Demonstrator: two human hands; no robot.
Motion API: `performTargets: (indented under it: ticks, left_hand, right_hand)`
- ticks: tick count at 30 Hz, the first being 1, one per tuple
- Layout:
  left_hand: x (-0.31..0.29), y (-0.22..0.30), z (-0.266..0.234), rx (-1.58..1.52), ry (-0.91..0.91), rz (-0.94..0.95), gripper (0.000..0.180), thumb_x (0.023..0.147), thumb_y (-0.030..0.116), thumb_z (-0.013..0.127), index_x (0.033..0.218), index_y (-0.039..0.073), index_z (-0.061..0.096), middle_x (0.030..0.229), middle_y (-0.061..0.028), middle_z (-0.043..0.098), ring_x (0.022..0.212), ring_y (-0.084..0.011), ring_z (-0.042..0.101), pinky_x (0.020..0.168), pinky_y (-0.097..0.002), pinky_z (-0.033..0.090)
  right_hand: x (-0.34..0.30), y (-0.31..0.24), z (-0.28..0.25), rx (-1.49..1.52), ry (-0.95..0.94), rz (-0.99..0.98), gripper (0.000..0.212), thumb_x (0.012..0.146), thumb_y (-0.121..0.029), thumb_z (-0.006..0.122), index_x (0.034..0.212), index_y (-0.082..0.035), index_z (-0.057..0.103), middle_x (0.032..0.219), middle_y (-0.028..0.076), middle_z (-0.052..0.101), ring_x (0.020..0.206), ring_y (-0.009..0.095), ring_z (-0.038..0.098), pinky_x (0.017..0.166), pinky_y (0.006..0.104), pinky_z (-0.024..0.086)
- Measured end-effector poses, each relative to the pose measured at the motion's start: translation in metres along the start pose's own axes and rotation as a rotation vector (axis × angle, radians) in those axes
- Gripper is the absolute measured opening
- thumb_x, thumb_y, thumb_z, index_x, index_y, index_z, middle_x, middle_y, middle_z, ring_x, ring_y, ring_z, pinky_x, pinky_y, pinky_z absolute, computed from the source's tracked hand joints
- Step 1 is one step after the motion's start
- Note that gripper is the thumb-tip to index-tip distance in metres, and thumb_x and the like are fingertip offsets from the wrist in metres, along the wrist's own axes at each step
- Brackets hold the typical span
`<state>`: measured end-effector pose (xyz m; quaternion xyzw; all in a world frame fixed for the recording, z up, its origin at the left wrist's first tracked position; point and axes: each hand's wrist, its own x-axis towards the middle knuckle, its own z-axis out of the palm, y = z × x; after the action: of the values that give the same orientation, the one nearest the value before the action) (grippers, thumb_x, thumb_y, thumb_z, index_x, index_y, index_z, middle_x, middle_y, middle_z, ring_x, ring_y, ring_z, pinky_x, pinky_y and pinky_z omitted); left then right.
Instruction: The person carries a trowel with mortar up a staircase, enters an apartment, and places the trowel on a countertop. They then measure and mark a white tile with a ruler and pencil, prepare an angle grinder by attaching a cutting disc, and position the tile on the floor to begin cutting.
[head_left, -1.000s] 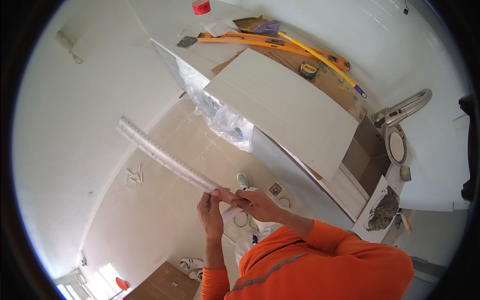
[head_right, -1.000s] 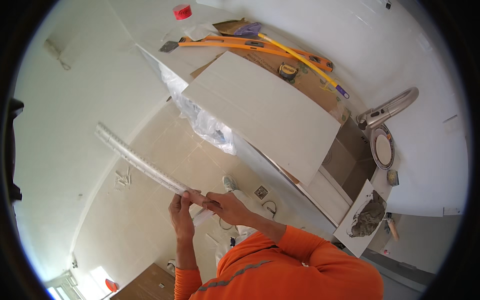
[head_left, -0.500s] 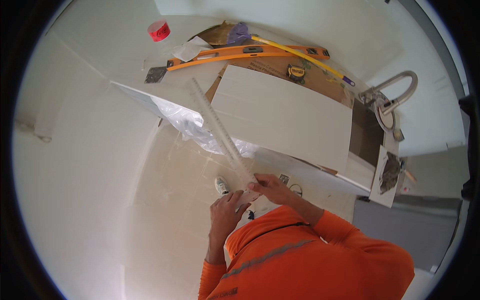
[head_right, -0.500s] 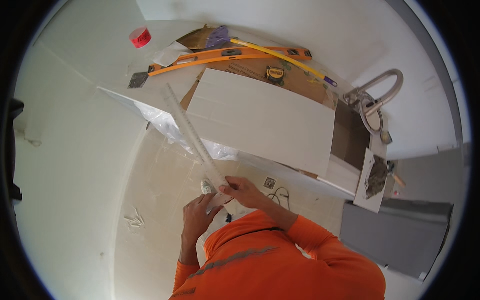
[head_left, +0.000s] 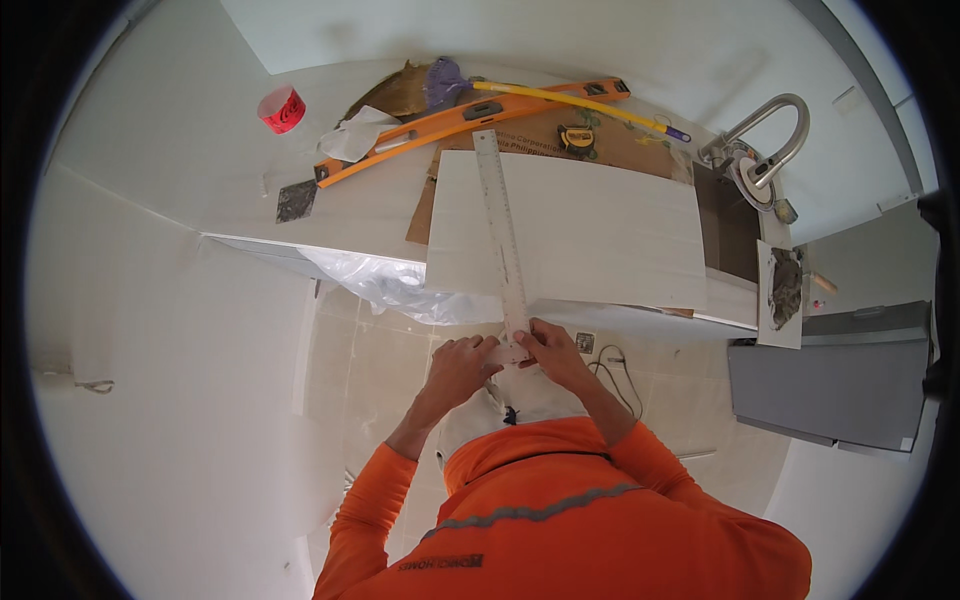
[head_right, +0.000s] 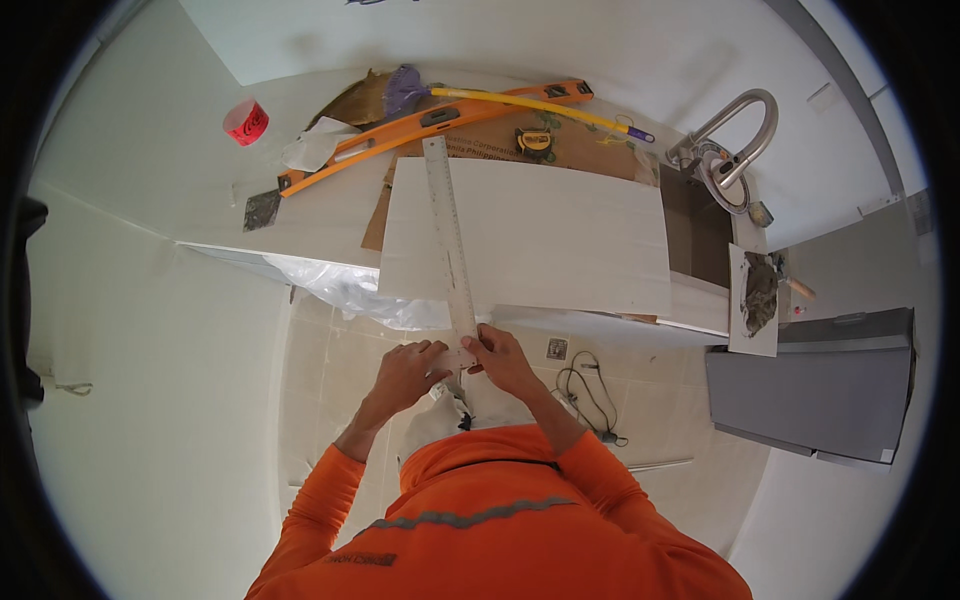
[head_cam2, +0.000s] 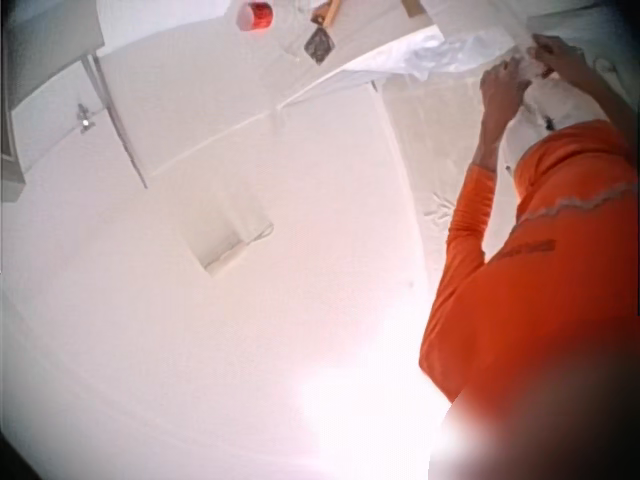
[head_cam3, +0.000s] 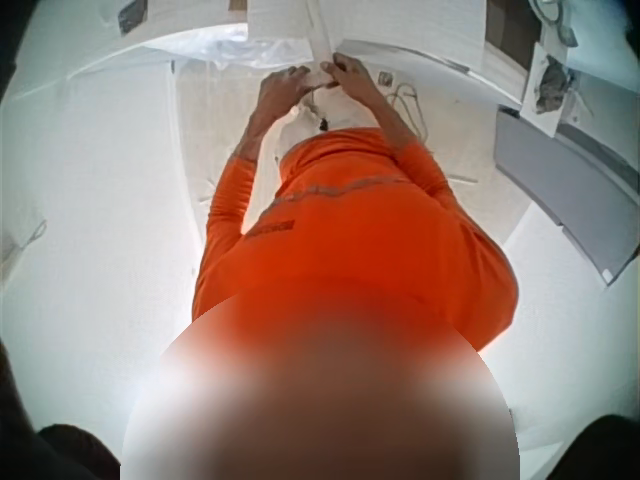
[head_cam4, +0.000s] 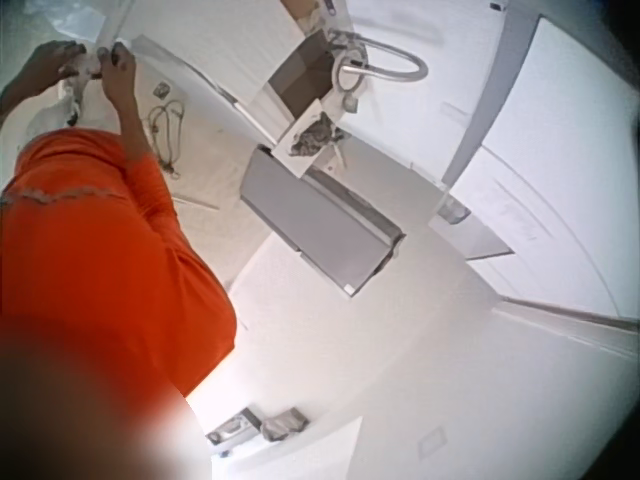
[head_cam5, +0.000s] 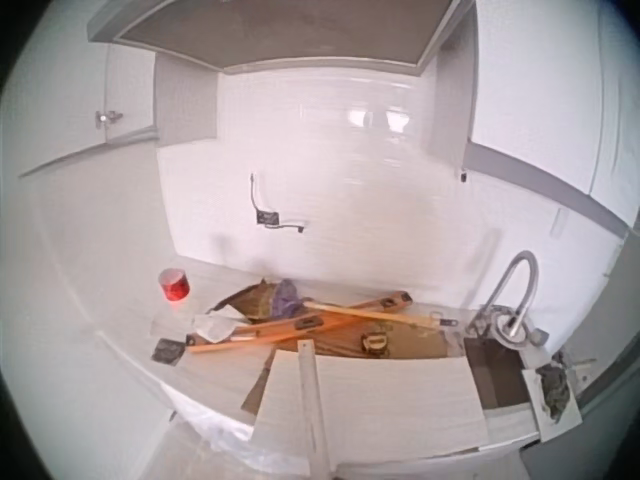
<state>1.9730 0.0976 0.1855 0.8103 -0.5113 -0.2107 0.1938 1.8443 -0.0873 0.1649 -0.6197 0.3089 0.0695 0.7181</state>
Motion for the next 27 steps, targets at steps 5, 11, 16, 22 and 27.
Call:
performTargets:
  ticks: [5,11,16,22,27]
  left_hand:
    - [0.059,-0.014,-0.003,-0.006,-0.002,0.083,0.041,0.091,0.033,0.078,0.122,0.009,0.064,0.106,-0.0115,0.072,0.100,-0.0347,0.071,0.088,-0.0478,0.055]
    - [0.099,-0.009,-0.016,0.014,-0.186,-0.056,0.043,0.093,0.034,0.077,0.126,0.009,0.064,0.109,-0.0130,0.070,0.105,-0.0347,0.069,0.093,-0.0473,0.054]
    - [0.124,-0.024,-0.040,-0.033,0.009,0.024,0.042,0.088,0.027,0.082,0.122,0.008,0.067,0.113,-0.0102,0.064,0.110,-0.0297,0.064,0.096,-0.0454,0.052]
    - [0.159,-0.053,-0.050,0.083,-0.047,0.181,0.050,0.083,0.025,0.086,0.127,0.011,0.069,0.127,-0.0119,0.060,0.128,-0.0332,0.055,0.109,-0.0524,0.045]
    - [0.178,-0.093,-0.066,0.182,0.022,0.353,0.077,0.081,0.029,0.086,0.151,0.021,0.056,0.167,-0.0206,0.030,0.158,-0.0375,0.027,0.129,-0.0584,0.020]
  right_hand:
    - [0.033,0.000,-0.029,0.130,0.079,-0.003,0.031,0.109,-0.026,0.061,0.110,0.004,0.065,0.092,0.008,0.067,0.081,0.015,0.070,0.070,0.0307,0.064]
    - [0.066,-0.003,-0.046,0.259,0.079,-0.025,0.028,0.108,-0.024,0.061,0.103,0.004,0.062,0.087,0.010,0.067,0.077,0.017,0.074,0.067,0.0301,0.065]
    - [0.088,-0.016,-0.039,0.353,0.122,-0.019,0.034,0.108,-0.026,0.063,0.103,0.007,0.065,0.087,0.006,0.063,0.079,0.015,0.069,0.073,0.0321,0.066]
    - [0.110,-0.030,-0.028,0.495,0.319,0.013,0.041,0.107,-0.031,0.065,0.104,0.010,0.069,0.093,0.013,0.071,0.082,0.021,0.076,0.075,0.0315,0.064]
    - [0.132,-0.036,-0.008,0.501,0.422,-0.063,0.054,0.104,-0.039,0.068,0.106,0.014,0.070,0.093,0.017,0.074,0.081,0.023,0.078,0.072,0.0295,0.063]
